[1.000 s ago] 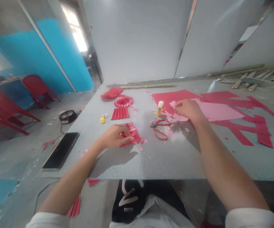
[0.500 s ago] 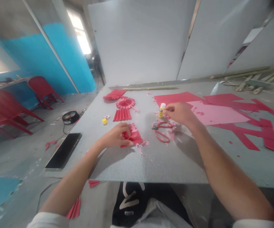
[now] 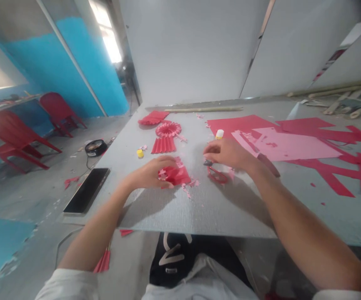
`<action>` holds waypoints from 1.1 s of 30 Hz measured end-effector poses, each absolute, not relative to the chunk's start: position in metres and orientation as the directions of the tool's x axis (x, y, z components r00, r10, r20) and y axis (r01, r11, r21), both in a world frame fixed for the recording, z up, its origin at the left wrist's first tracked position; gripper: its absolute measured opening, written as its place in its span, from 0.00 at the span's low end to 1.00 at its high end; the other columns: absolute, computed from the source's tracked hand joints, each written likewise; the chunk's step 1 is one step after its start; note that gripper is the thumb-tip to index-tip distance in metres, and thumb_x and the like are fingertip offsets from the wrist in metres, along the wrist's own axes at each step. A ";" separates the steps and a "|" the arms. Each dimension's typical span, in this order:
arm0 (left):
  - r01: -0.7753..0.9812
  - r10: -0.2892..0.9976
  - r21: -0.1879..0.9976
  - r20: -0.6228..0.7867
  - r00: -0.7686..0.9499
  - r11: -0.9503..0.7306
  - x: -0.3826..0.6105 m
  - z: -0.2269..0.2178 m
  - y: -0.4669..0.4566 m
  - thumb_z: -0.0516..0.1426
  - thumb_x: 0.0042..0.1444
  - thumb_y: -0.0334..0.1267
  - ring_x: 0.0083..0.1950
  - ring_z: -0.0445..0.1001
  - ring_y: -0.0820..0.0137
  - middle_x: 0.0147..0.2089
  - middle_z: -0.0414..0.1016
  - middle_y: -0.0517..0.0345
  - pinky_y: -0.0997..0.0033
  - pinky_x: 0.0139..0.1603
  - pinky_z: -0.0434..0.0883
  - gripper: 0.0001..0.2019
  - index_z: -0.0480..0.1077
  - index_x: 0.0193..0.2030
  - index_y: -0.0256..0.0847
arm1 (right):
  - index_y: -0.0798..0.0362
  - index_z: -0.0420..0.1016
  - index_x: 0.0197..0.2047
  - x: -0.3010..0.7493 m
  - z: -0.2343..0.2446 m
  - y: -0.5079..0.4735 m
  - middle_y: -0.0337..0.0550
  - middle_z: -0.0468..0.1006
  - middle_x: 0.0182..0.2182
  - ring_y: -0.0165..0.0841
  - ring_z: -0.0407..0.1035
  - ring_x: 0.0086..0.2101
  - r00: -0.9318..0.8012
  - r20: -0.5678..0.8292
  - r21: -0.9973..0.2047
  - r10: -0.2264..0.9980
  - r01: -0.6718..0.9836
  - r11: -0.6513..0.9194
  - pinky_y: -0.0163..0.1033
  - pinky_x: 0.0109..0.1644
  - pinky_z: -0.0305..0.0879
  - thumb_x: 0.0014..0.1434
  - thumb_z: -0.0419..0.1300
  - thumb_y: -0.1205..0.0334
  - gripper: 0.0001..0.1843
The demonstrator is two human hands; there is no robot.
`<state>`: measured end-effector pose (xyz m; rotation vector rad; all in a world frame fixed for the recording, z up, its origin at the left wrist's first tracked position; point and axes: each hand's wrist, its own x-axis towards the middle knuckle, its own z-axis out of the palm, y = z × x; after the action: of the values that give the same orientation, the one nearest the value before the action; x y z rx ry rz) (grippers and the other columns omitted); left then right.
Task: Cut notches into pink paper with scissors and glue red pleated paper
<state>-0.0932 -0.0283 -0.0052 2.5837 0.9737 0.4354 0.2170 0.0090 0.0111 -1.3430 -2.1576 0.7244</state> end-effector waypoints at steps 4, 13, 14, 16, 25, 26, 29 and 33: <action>0.623 0.692 0.364 0.088 0.717 -0.692 -0.087 -0.014 -0.026 0.64 0.51 0.35 0.57 0.73 0.55 0.57 0.74 0.47 0.56 0.57 0.68 0.24 0.70 0.56 0.44 | 0.50 0.82 0.37 0.199 0.014 -0.008 0.41 0.83 0.34 0.34 0.76 0.35 -0.542 0.059 -0.641 0.838 0.623 0.448 0.36 0.40 0.67 0.57 0.63 0.65 0.06; 0.643 0.723 0.378 0.118 0.681 -0.667 -0.093 -0.015 -0.018 0.63 0.55 0.38 0.43 0.74 0.66 0.44 0.76 0.53 0.68 0.44 0.67 0.07 0.70 0.38 0.41 | 0.51 0.79 0.35 0.172 -0.016 -0.014 0.39 0.79 0.30 0.31 0.71 0.30 -0.752 -0.140 -0.586 0.644 0.587 0.558 0.34 0.32 0.58 0.52 0.69 0.61 0.07; 0.631 0.712 0.383 0.112 0.693 -0.674 -0.093 -0.015 -0.018 0.64 0.54 0.39 0.44 0.74 0.66 0.44 0.76 0.54 0.68 0.44 0.67 0.09 0.70 0.38 0.41 | 0.52 0.79 0.33 0.170 -0.018 -0.013 0.39 0.79 0.29 0.31 0.71 0.30 -0.759 -0.136 -0.595 0.636 0.576 0.560 0.34 0.33 0.58 0.54 0.68 0.63 0.04; 0.621 0.706 0.390 0.116 0.699 -0.680 -0.093 -0.016 -0.017 0.65 0.54 0.40 0.44 0.75 0.65 0.44 0.76 0.54 0.68 0.44 0.68 0.10 0.70 0.38 0.41 | 0.53 0.78 0.31 0.170 -0.019 -0.012 0.39 0.79 0.29 0.31 0.71 0.30 -0.752 -0.117 -0.612 0.648 0.569 0.549 0.35 0.33 0.59 0.55 0.65 0.64 0.03; 0.592 0.686 0.359 0.256 0.681 -0.722 -0.088 -0.028 -0.012 0.57 0.59 0.29 0.47 0.76 0.64 0.45 0.78 0.51 0.65 0.48 0.71 0.06 0.75 0.40 0.41 | 0.52 0.76 0.33 0.185 -0.004 0.000 0.40 0.81 0.29 0.31 0.73 0.28 -0.644 -0.104 -0.770 0.758 0.534 0.348 0.35 0.34 0.63 0.57 0.62 0.62 0.04; 0.586 0.676 0.348 0.259 0.690 -0.732 -0.088 -0.030 -0.011 0.57 0.58 0.30 0.48 0.77 0.64 0.46 0.78 0.51 0.65 0.48 0.72 0.07 0.75 0.40 0.41 | 0.52 0.76 0.33 0.186 -0.006 0.002 0.41 0.82 0.30 0.32 0.74 0.28 -0.638 -0.112 -0.779 0.762 0.533 0.332 0.35 0.33 0.64 0.57 0.63 0.61 0.04; 0.557 0.640 0.322 0.282 0.715 -0.765 -0.086 -0.034 -0.011 0.58 0.59 0.32 0.50 0.77 0.62 0.47 0.78 0.48 0.64 0.50 0.73 0.07 0.78 0.40 0.41 | 0.53 0.76 0.33 0.185 -0.011 0.006 0.42 0.82 0.31 0.31 0.74 0.27 -0.592 -0.103 -0.781 0.800 0.546 0.304 0.36 0.32 0.64 0.56 0.64 0.60 0.05; 0.542 0.624 0.319 0.285 0.727 -0.777 -0.085 -0.035 -0.011 0.55 0.61 0.30 0.52 0.76 0.61 0.48 0.79 0.46 0.61 0.53 0.72 0.11 0.80 0.40 0.41 | 0.53 0.77 0.35 0.182 -0.018 0.007 0.41 0.81 0.31 0.31 0.73 0.27 -0.522 -0.067 -0.844 0.850 0.484 0.231 0.35 0.32 0.64 0.55 0.64 0.61 0.05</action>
<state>-0.0846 -0.0114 -0.0352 2.7170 0.9301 0.5622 0.1822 0.0070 -0.0176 -1.2270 -2.1014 1.2118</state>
